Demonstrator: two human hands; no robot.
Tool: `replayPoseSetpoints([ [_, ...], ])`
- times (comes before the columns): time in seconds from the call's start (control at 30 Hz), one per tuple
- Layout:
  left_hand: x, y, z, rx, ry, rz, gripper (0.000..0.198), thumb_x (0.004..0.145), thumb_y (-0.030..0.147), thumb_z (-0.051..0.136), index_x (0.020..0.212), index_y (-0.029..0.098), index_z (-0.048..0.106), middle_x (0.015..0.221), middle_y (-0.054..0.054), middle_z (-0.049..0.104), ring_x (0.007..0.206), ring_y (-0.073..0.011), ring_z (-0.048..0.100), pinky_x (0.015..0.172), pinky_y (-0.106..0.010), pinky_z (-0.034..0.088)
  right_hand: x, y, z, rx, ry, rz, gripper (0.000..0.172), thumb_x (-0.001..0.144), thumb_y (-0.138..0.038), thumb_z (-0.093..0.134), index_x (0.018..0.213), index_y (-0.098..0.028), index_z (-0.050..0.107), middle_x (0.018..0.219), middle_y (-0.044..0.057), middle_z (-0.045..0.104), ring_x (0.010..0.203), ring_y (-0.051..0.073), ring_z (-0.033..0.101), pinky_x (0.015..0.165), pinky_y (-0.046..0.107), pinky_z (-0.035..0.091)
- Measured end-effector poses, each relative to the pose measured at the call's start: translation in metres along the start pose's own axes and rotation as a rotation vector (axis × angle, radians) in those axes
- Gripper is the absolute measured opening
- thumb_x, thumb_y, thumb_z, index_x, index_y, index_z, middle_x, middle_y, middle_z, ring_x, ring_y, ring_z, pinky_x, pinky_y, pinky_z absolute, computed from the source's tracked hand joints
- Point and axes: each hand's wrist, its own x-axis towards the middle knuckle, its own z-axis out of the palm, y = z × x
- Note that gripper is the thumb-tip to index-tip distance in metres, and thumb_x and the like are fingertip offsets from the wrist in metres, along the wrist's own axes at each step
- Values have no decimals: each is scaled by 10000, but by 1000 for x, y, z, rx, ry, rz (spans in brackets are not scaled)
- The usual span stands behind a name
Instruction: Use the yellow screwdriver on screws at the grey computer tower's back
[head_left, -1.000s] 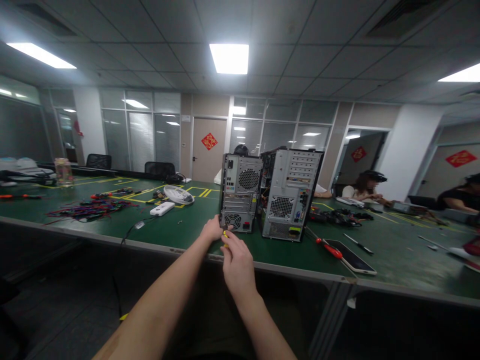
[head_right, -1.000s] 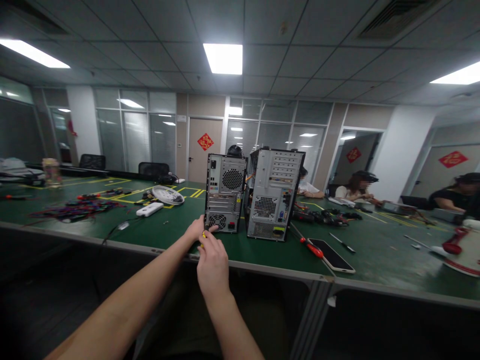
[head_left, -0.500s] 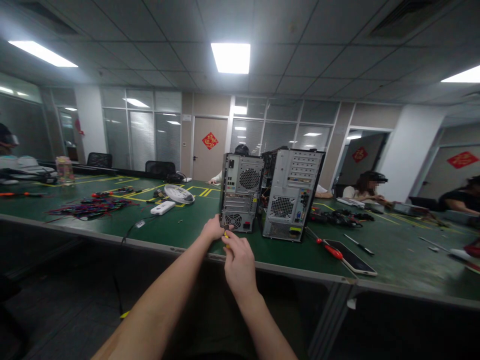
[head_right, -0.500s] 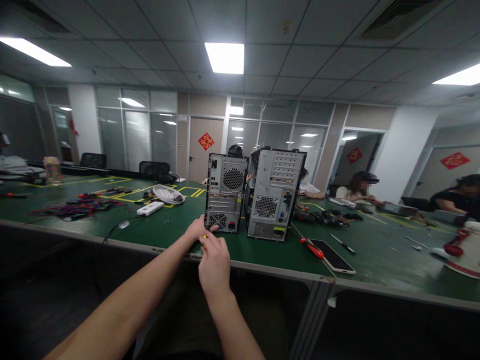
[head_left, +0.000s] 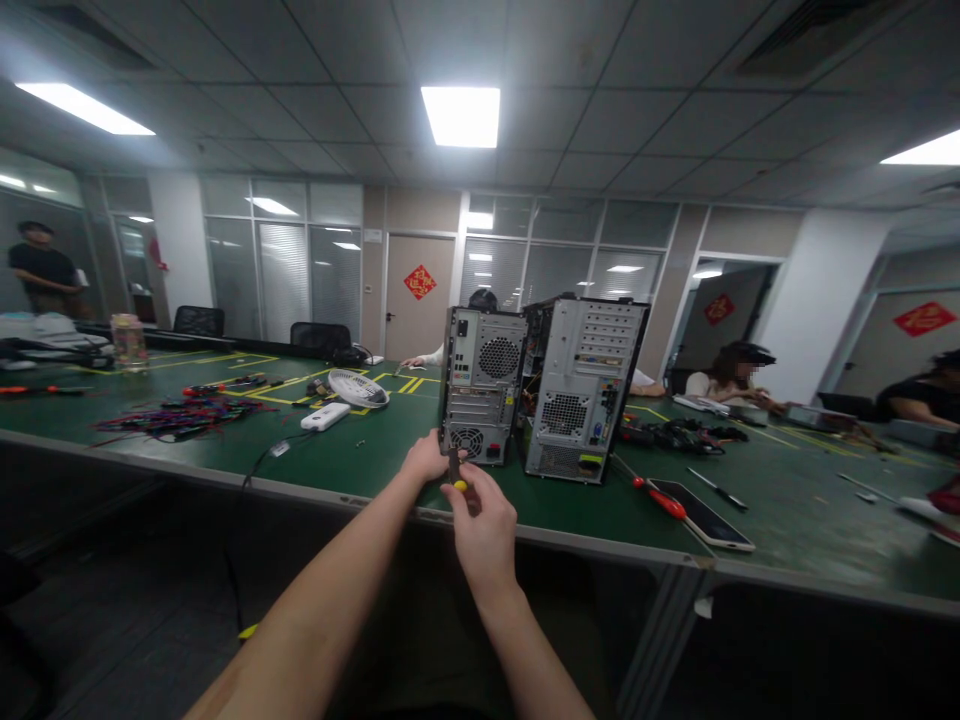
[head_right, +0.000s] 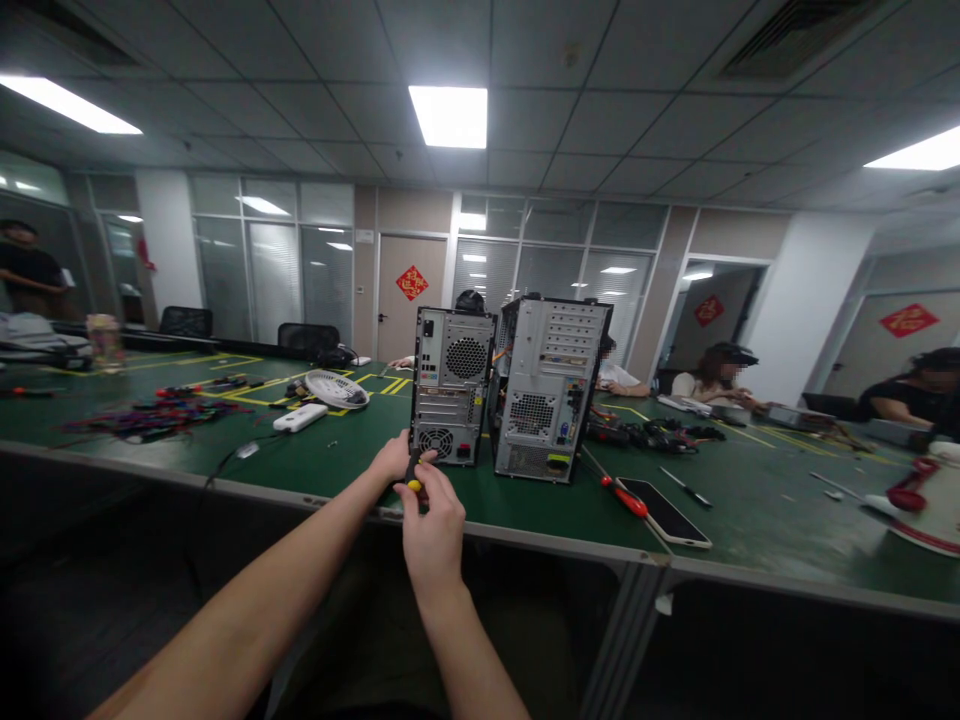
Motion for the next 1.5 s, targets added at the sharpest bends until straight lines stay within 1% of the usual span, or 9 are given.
replayPoseSetpoints([
  [0.17, 1, -1, 1, 9, -2, 10, 718, 789, 717, 675, 1263, 199, 525, 1214, -167, 721, 1152, -329, 688, 911, -349, 506, 0, -6, -2, -127, -128, -62, 357, 933, -110, 533, 1206, -188, 750, 1318, 115, 696, 1206, 271, 638, 1079, 460, 502],
  [0.33, 3, -3, 3, 0, -10, 4, 706, 780, 708, 690, 1250, 206, 532, 1203, -157, 726, 1145, -332, 690, 891, -344, 510, 0, -8, -4, -204, -182, -102, 439, 918, -55, 467, 1236, -193, 738, 1343, 108, 683, 1136, 276, 640, 1025, 474, 528],
  [0.47, 2, -1, 1, 7, -1, -4, 741, 769, 732, 682, 1267, 205, 527, 1205, -160, 723, 1144, -330, 690, 898, -346, 508, 1, -5, 0, -102, -74, -39, 313, 924, -142, 571, 1187, -186, 735, 1283, 123, 702, 1183, 267, 649, 1044, 429, 522],
  [0.63, 0, 1, -1, 8, 4, -1, 741, 771, 730, 680, 1266, 200, 527, 1194, -161, 727, 1142, -335, 690, 904, -356, 508, 1, 0, 4, -33, -26, 30, 242, 907, -227, 657, 1131, -166, 726, 1220, 138, 705, 1074, 258, 687, 885, 359, 592],
  [0.8, 0, 0, 0, -9, 3, 12, 719, 777, 714, 690, 1258, 204, 526, 1220, -158, 718, 1169, -337, 676, 919, -356, 506, 1, -2, -1, -127, -130, -70, 331, 895, -100, 583, 1169, -192, 745, 1291, 114, 701, 1183, 269, 649, 1049, 430, 518],
  [0.9, 1, -1, 1, -8, -7, 5, 728, 775, 719, 688, 1258, 200, 526, 1218, -164, 717, 1166, -339, 678, 922, -354, 506, 2, -5, -4, -197, -197, -117, 428, 888, -37, 510, 1197, -219, 745, 1319, 86, 696, 1152, 270, 642, 1030, 457, 522],
  [1.07, 3, -3, 3, 0, 7, 8, 727, 776, 735, 669, 1257, 208, 531, 1202, -156, 722, 1149, -333, 686, 917, -355, 508, 4, -5, -1, -135, -98, -32, 311, 900, -119, 604, 1176, -179, 735, 1285, 121, 704, 1178, 273, 646, 1045, 430, 516],
  [1.2, 5, -5, 6, 1, 20, 0, 725, 767, 720, 687, 1257, 207, 539, 1173, -151, 732, 1128, -331, 696, 890, -348, 514, 4, -3, -1, -67, -28, 32, 257, 901, -220, 666, 1147, -170, 722, 1191, 129, 723, 1062, 261, 688, 906, 373, 581],
  [1.5, 6, -7, 8, 2, 14, -1, 746, 766, 752, 668, 1260, 209, 535, 1177, -166, 729, 1126, -331, 697, 895, -359, 512, 3, -2, -3, -182, -125, -86, 402, 865, -42, 555, 1154, -229, 763, 1293, 88, 713, 1163, 262, 652, 1041, 457, 524],
])
